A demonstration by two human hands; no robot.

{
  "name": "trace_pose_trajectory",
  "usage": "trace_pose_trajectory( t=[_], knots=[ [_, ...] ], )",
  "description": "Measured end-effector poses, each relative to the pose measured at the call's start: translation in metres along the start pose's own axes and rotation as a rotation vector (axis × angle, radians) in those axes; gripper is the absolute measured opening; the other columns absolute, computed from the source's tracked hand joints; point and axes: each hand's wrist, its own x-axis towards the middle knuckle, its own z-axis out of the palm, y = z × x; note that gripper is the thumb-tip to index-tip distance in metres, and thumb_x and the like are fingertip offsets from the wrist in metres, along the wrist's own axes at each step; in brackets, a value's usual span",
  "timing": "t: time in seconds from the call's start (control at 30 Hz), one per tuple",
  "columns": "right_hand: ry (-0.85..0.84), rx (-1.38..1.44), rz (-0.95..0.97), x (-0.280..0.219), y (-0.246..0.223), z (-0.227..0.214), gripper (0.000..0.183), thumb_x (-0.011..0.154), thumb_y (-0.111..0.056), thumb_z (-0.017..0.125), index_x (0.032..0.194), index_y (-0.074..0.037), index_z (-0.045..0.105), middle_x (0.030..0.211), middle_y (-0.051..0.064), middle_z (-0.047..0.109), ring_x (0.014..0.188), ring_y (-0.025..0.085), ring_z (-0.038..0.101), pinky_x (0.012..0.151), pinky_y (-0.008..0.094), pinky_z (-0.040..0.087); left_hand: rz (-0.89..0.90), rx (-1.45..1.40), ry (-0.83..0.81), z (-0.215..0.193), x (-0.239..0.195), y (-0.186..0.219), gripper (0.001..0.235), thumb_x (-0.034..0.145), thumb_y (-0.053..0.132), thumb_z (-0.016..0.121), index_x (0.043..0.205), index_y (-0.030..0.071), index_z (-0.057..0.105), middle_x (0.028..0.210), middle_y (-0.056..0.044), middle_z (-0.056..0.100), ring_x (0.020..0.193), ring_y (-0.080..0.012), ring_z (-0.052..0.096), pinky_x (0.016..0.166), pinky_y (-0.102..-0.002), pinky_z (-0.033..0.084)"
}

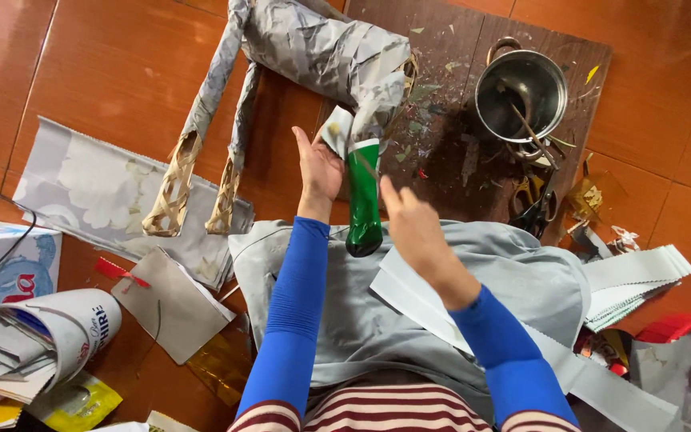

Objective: Decorating a wireframe giraffe figure by wrapping it with colored paper strips and tape.

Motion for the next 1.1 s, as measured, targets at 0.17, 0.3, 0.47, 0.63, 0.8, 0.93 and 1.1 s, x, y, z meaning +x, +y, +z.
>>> trace_pose_trajectory(
  t=[0.17, 0.3, 0.47, 0.63, 0.8, 0.93, 1.1],
  knots=[
    [-0.080, -0.066, -0.052, -0.010, -0.025, -0.028, 0.059, 0.084, 0.003, 0.057, 0.143, -0.004, 0.057, 0.090, 0.015, 0.060, 0.075, 0.031, 0.068, 0.062, 0.043, 0.055, 0.061, -0.053, -0.204, -0.074, 0.054, -0.028, 0.077, 0.106, 0.077, 0.037, 0.122, 0.008, 0.066, 0.099, 0.004, 0.070, 0.074, -0.0043, 0.053, 0.055, -0.018, 0.037],
    [-0.014, -0.098, -0.083, 0.011, -0.022, -0.034, 0.048, 0.088, -0.003, 0.059, 0.136, -0.008, 0.062, 0.088, 0.012, 0.059, 0.075, 0.030, 0.068, 0.061, 0.043, 0.054, 0.110, -0.148, -0.395, -0.044, 0.032, -0.017, 0.078, 0.113, 0.070, 0.031, 0.139, 0.002, 0.059, 0.118, -0.005, 0.071, 0.096, -0.0132, 0.063, 0.074, -0.023, 0.049],
    [0.014, -0.161, 0.001, 0.033, -0.020, -0.043, 0.044, 0.091, -0.004, 0.057, 0.133, -0.012, 0.065, 0.090, 0.010, 0.062, 0.075, 0.031, 0.069, 0.060, 0.043, 0.054, 0.143, -0.079, -0.265, -0.023, 0.015, -0.013, 0.082, 0.108, 0.065, 0.027, 0.148, -0.002, 0.051, 0.139, -0.013, 0.064, 0.127, -0.0260, 0.062, 0.112, -0.037, 0.048],
    [0.092, -0.168, -0.002, 0.044, -0.011, -0.043, 0.037, 0.093, -0.005, 0.058, 0.127, -0.017, 0.070, 0.089, 0.011, 0.062, 0.076, 0.030, 0.070, 0.060, 0.044, 0.055, 0.145, -0.043, -0.285, -0.006, 0.000, -0.008, 0.082, 0.106, 0.065, 0.023, 0.149, 0.000, 0.049, 0.146, -0.016, 0.059, 0.132, -0.0313, 0.057, 0.117, -0.043, 0.042],
    [0.302, -0.230, 0.172, 0.033, 0.058, -0.089, 0.033, 0.103, -0.002, 0.059, 0.130, -0.015, 0.071, 0.095, 0.014, 0.064, 0.079, 0.034, 0.068, 0.066, 0.045, 0.056, 0.133, -0.003, -0.337, -0.005, -0.001, -0.009, 0.084, 0.108, 0.064, 0.021, 0.149, -0.002, 0.052, 0.147, -0.017, 0.058, 0.134, -0.0314, 0.057, 0.118, -0.041, 0.042],
    [0.192, -0.495, 0.425, 0.024, 0.192, -0.091, 0.032, 0.097, -0.007, 0.065, 0.127, -0.016, 0.074, 0.099, 0.019, 0.067, 0.081, 0.042, 0.067, 0.066, 0.055, 0.054, 0.155, 0.051, -0.365, -0.011, 0.005, -0.017, 0.085, 0.108, 0.064, 0.020, 0.148, -0.005, 0.052, 0.145, -0.017, 0.059, 0.132, -0.0301, 0.057, 0.117, -0.041, 0.043],
    [0.210, -0.474, 0.276, 0.046, 0.175, -0.088, 0.014, 0.094, -0.013, 0.072, 0.108, -0.009, 0.076, 0.106, 0.018, 0.069, 0.100, 0.041, 0.066, 0.082, 0.053, 0.052, 0.196, 0.167, -0.385, -0.010, 0.014, -0.027, 0.087, 0.108, 0.065, 0.021, 0.149, -0.007, 0.051, 0.145, -0.016, 0.061, 0.132, -0.0266, 0.058, 0.117, -0.038, 0.043]
  ],
)
